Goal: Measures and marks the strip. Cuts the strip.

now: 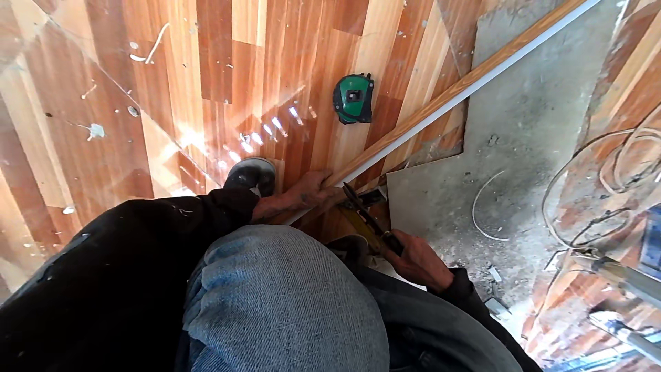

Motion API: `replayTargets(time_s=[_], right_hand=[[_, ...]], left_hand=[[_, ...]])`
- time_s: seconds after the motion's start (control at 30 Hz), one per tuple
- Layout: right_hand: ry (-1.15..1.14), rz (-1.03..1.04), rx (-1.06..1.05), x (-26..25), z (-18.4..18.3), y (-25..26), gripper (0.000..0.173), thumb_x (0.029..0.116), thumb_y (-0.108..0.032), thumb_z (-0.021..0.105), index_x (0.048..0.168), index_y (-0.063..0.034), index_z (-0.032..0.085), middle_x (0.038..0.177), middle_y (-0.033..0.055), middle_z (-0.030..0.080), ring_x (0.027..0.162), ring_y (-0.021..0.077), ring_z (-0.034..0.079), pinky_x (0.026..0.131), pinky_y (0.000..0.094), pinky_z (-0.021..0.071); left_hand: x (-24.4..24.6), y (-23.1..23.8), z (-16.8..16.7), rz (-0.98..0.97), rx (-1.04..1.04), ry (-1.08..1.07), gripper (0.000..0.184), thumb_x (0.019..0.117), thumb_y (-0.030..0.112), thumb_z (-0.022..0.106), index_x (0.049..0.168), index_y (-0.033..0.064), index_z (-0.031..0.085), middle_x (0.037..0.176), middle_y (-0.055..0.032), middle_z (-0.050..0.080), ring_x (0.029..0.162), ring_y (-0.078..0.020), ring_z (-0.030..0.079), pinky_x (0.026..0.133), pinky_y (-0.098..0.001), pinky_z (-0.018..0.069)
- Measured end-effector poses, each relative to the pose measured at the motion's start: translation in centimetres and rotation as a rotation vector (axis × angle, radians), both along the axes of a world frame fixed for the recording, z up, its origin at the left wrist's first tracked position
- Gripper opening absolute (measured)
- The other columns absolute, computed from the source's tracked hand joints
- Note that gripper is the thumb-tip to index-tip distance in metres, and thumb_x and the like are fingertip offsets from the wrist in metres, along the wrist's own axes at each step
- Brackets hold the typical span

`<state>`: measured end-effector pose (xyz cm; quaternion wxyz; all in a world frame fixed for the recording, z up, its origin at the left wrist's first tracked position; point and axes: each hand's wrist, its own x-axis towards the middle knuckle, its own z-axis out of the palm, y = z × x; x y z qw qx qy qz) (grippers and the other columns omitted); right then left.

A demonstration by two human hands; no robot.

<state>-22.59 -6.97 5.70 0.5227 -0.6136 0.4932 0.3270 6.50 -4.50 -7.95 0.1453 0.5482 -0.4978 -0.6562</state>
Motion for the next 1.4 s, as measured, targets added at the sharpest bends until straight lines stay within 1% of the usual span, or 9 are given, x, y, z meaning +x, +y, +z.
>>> replayTargets(time_s=[0.2,0.57,0.7,0.83,1.0,1.13,1.23,1.3,1.4], right_hand=[[-0.015,0.014,0.005,0.5,-0.6,0.0,0.040,0.0995,-0.040,0.058,0.117,-0.0039,0.063,0.087,0.0133,0.066,0.081,0.0297,0.067,0.074,0.0502,0.0527],[0.008,0.028,-0.037,0.4,-0.8,0.3,0.042,0.1002,-0.040,0.057,0.120,-0.0036,0.063,0.094,0.0158,0.068,0.088,0.0338,0.068,0.077,0.0546,0.0538],[0.022,0.039,-0.062,0.5,-0.8,0.4,0.040,0.0999,-0.040,0.056,0.117,-0.0050,0.064,0.094,0.0152,0.068,0.088,0.0333,0.068,0.073,0.0552,0.0533],[-0.011,0.023,-0.092,0.4,-1.0,0.9,0.042,0.0996,-0.041,0.056,0.117,-0.0038,0.064,0.094,0.0153,0.068,0.087,0.0327,0.068,0.074,0.0540,0.0537],[-0.048,-0.021,-0.055,0.8,-1.7,0.4,0.046,0.1007,-0.042,0.056,0.121,-0.0015,0.062,0.097,0.0156,0.068,0.089,0.0309,0.067,0.080,0.0511,0.0538],[-0.013,-0.003,-0.062,1.0,-1.5,0.3,0.045,0.1010,-0.042,0.056,0.118,-0.0011,0.064,0.100,0.0173,0.068,0.093,0.0335,0.068,0.079,0.0550,0.0536],[-0.007,0.003,-0.085,1.1,-1.5,0.4,0.046,0.1010,-0.044,0.055,0.117,-0.0021,0.064,0.098,0.0162,0.068,0.091,0.0333,0.068,0.077,0.0544,0.0536],[-0.025,-0.008,-0.086,1.4,-1.7,0.5,0.047,0.1010,-0.044,0.054,0.117,-0.0014,0.064,0.099,0.0166,0.068,0.092,0.0329,0.068,0.079,0.0538,0.0539],[-0.041,-0.020,-0.070,1.8,-1.9,0.4,0.047,0.1015,-0.045,0.054,0.117,-0.0012,0.063,0.098,0.0161,0.067,0.090,0.0322,0.067,0.079,0.0527,0.0538]], left_hand=[[-0.2,0.1,0.1,0.013,-0.022,-0.014,0.033,0.0995,0.027,0.068,0.111,-0.0037,0.064,0.087,-0.0153,0.066,0.077,-0.0227,0.065,0.074,-0.0407,0.0540],[-0.2,-0.1,0.7,0.011,0.020,-0.004,0.032,0.1009,0.029,0.066,0.109,-0.0017,0.063,0.078,-0.0105,0.062,0.067,-0.0174,0.060,0.065,-0.0344,0.0506],[-0.1,-0.1,0.7,0.013,0.021,0.006,0.032,0.1007,0.029,0.067,0.110,-0.0016,0.063,0.077,-0.0099,0.061,0.065,-0.0164,0.058,0.063,-0.0329,0.0499],[-0.1,-0.1,0.8,0.013,0.034,0.011,0.032,0.1001,0.027,0.068,0.111,-0.0025,0.063,0.081,-0.0113,0.063,0.069,-0.0174,0.060,0.066,-0.0338,0.0512],[0.0,-0.1,0.7,0.016,0.046,0.032,0.042,0.0898,0.034,0.080,0.111,0.0004,0.064,0.085,-0.0097,0.066,0.074,-0.0164,0.064,0.069,-0.0346,0.0543],[0.0,0.0,0.8,0.040,0.061,0.057,0.036,0.0894,0.026,0.079,0.110,0.0007,0.064,0.083,-0.0093,0.064,0.071,-0.0163,0.062,0.066,-0.0342,0.0520],[0.0,0.2,0.2,0.012,0.047,0.024,0.035,0.0912,0.021,0.077,0.115,-0.0010,0.064,0.092,-0.0138,0.067,0.080,-0.0206,0.066,0.074,-0.0394,0.0550],[0.0,0.2,0.6,0.032,0.044,0.051,0.035,0.0913,0.025,0.077,0.110,0.0001,0.063,0.084,-0.0098,0.064,0.073,-0.0160,0.061,0.067,-0.0337,0.0516],[0.2,0.2,1.1,0.058,0.058,0.103,0.036,0.0908,0.023,0.078,0.113,-0.0009,0.063,0.082,-0.0077,0.063,0.068,-0.0111,0.059,0.063,-0.0276,0.0498]])
